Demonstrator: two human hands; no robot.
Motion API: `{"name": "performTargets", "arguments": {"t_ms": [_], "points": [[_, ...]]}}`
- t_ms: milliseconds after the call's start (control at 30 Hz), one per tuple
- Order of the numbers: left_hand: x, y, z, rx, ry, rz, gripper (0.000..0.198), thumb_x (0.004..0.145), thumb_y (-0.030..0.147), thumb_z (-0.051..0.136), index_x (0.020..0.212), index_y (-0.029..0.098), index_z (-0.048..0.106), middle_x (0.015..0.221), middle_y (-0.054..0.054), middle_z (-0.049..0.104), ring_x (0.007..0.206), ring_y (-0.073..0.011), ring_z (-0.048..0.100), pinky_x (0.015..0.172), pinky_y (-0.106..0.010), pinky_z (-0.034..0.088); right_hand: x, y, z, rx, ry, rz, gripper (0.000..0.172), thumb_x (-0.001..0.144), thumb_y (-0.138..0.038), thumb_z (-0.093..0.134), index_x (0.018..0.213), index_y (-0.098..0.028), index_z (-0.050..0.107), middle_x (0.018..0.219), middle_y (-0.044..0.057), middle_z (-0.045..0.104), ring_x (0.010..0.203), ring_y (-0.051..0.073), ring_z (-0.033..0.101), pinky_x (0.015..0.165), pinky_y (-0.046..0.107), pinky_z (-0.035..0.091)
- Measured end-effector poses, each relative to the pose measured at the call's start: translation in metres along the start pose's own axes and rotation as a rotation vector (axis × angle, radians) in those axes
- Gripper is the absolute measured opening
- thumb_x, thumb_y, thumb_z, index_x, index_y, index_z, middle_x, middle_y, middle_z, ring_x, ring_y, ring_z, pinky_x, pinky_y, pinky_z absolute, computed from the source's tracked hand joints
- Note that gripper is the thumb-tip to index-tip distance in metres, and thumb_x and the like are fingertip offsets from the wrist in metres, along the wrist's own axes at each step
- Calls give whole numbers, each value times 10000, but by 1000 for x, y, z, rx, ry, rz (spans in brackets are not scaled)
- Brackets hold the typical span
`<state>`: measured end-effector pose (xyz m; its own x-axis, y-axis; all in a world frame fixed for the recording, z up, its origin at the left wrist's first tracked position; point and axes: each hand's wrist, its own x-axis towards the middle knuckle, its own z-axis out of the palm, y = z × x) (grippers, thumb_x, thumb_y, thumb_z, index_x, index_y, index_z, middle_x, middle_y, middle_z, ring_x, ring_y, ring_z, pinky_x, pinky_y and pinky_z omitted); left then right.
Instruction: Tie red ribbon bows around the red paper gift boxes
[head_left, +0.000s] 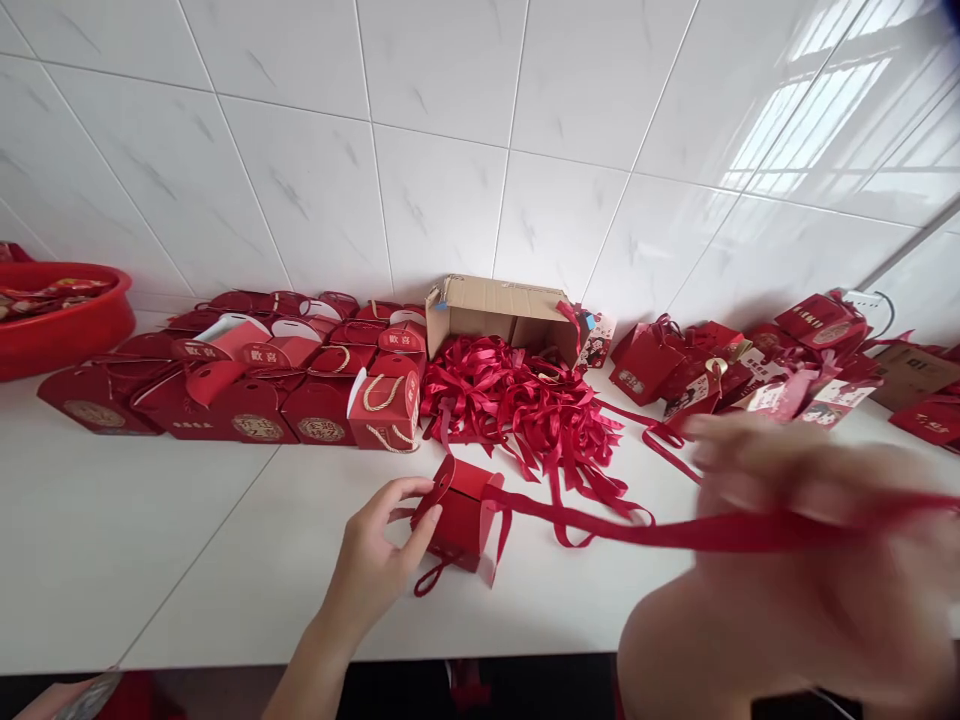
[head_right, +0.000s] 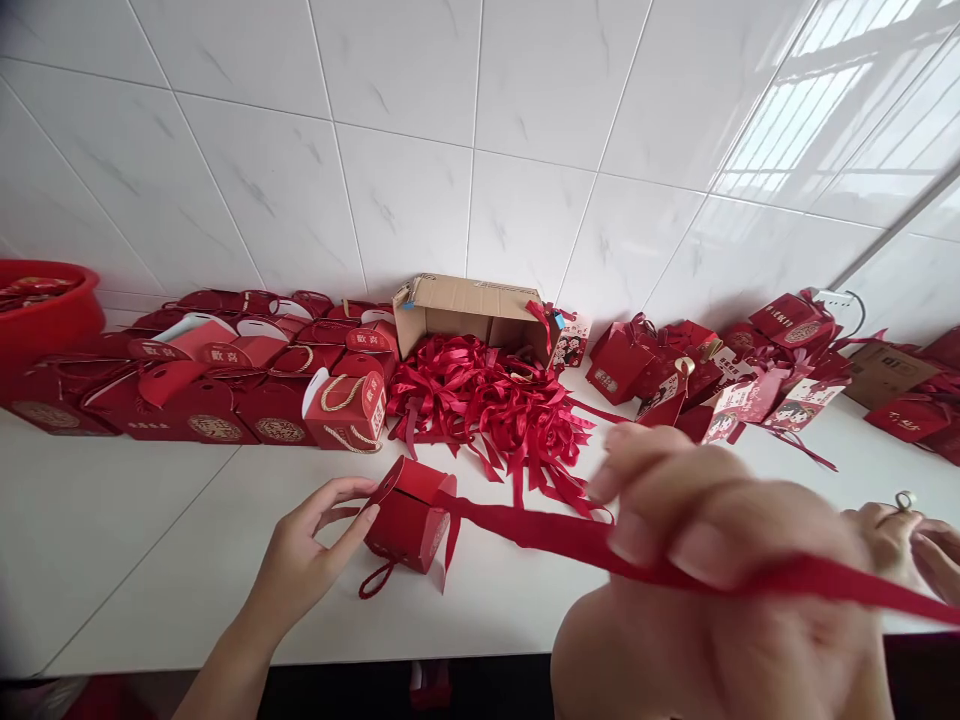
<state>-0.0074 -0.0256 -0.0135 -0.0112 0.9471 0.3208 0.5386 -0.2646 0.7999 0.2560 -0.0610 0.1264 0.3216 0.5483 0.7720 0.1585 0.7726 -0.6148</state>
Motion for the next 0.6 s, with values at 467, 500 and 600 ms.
{"name": "performTargets", "arguments": {"t_ms": [467,500,600], "points": [[-6,-13,12,-364,187,-263,327,836,406,586,1102,229,515,1087,-96,633,979,-226,646,772,-310,540,-71,109,90,-432,-1146,562,340,947,-289,395,671,-169,551,1489,99,369,1440,311,145,1099,539,176],[-7,-13,12,-382,190,-268,329,833,404,591,1101,230,511,1091,-96,631,975,-224,645,791,-318,533,-72,109,90,-444,-1162,558,348,946,-291,394,656,-167,542,1494,99,363,1443,313,136,1097,541,174],[-8,-10,12,-414,194,-281,332,822,392,608,1093,229,506,1094,-95,627,960,-217,642,819,-325,519,-72,108,92,-478,-1200,526,367,943,-290,401,622,-163,523,1497,108,360,1441,316,148,1087,544,172]]}}
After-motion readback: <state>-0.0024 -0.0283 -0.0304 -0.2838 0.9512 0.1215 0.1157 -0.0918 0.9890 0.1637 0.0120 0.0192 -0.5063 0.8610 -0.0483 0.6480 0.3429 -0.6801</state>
